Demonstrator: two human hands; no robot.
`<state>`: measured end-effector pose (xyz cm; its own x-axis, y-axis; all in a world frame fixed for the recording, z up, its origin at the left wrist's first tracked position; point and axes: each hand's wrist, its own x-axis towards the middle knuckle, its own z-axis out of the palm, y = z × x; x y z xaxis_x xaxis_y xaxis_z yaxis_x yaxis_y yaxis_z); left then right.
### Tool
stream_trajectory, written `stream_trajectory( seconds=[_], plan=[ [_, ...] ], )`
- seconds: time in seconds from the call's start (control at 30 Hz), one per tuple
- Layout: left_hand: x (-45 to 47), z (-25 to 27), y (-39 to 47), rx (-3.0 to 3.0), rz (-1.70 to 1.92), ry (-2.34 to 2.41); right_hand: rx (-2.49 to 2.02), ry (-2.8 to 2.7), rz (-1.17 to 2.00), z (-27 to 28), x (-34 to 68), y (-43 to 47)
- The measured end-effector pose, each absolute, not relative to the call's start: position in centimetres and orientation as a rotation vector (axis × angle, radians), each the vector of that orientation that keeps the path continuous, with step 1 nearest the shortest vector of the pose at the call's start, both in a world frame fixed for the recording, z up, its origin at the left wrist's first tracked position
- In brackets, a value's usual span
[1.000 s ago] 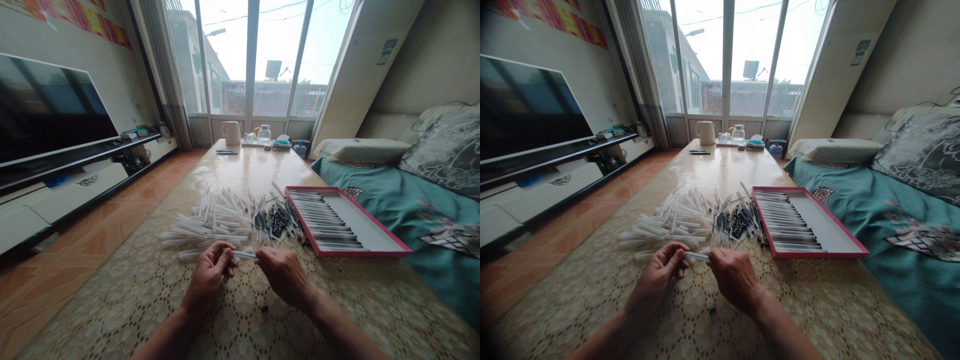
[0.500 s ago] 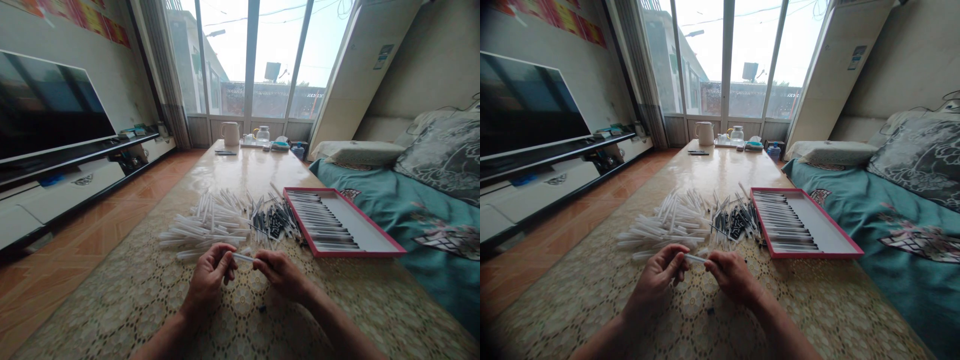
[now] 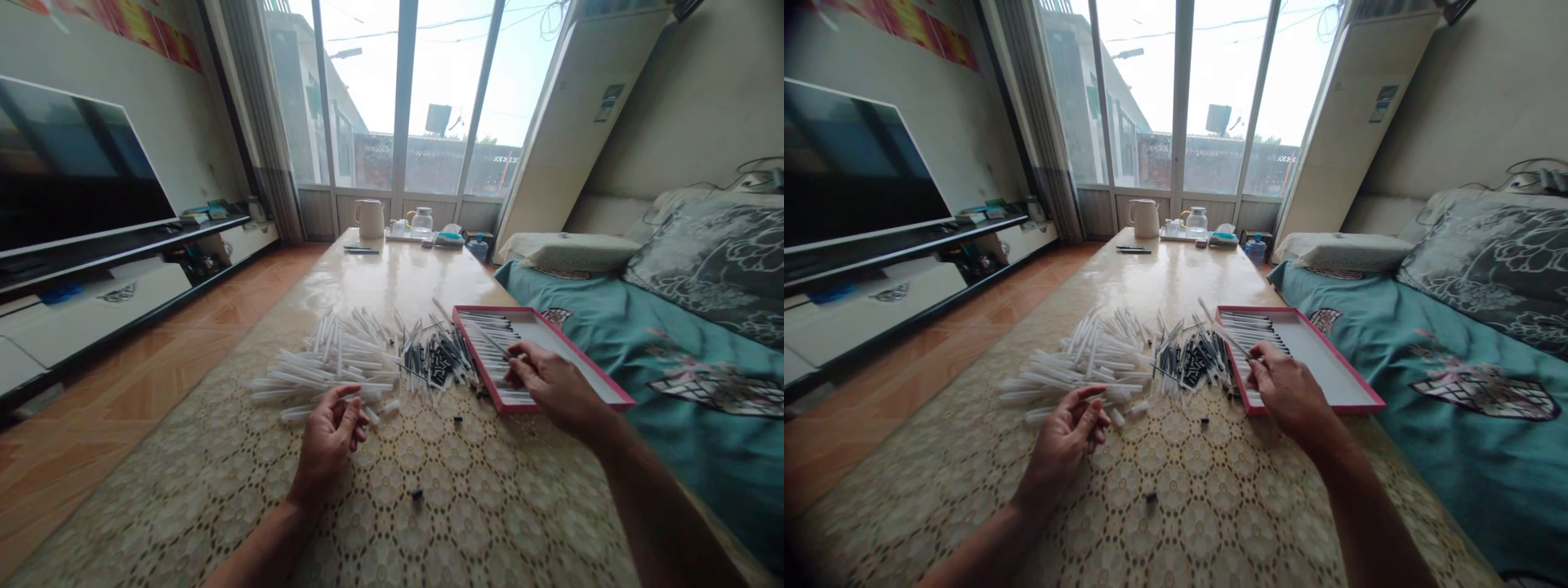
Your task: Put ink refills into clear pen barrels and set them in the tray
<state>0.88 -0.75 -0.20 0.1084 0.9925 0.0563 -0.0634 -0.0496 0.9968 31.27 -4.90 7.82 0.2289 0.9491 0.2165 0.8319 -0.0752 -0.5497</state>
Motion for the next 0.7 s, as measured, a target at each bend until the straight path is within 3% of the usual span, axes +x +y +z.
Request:
stream_trajectory(
  seconds=[0.13,0.2,0.43,0.6,0.7],
  plan=[
    [0.9,-0.3,-0.6,1.272,1.190,1.070,-2.300,-1.790,-0.285,6.3,35.8,-5.2],
    [0.9,-0.5,-0.6,1.274,1.184,1.068,-2.378,-1.862,-0.403,4.6,37.5,-5.3],
    [0.8,-0.6,-0.5,1.254,1.166,1.082,-2.330,-2.008,-0.327,0.7,39.3,-5.1],
    [0.9,-0.6,-0.6,1.260,1.160,1.078,-2.191,-1.920,-0.371,1.2,37.7,-4.3],
    [0.8,-0.7,-0.7,1.280,1.177,1.113,-1.969,-1.912,-0.212,2.1,34.0,-3.8]
  ],
)
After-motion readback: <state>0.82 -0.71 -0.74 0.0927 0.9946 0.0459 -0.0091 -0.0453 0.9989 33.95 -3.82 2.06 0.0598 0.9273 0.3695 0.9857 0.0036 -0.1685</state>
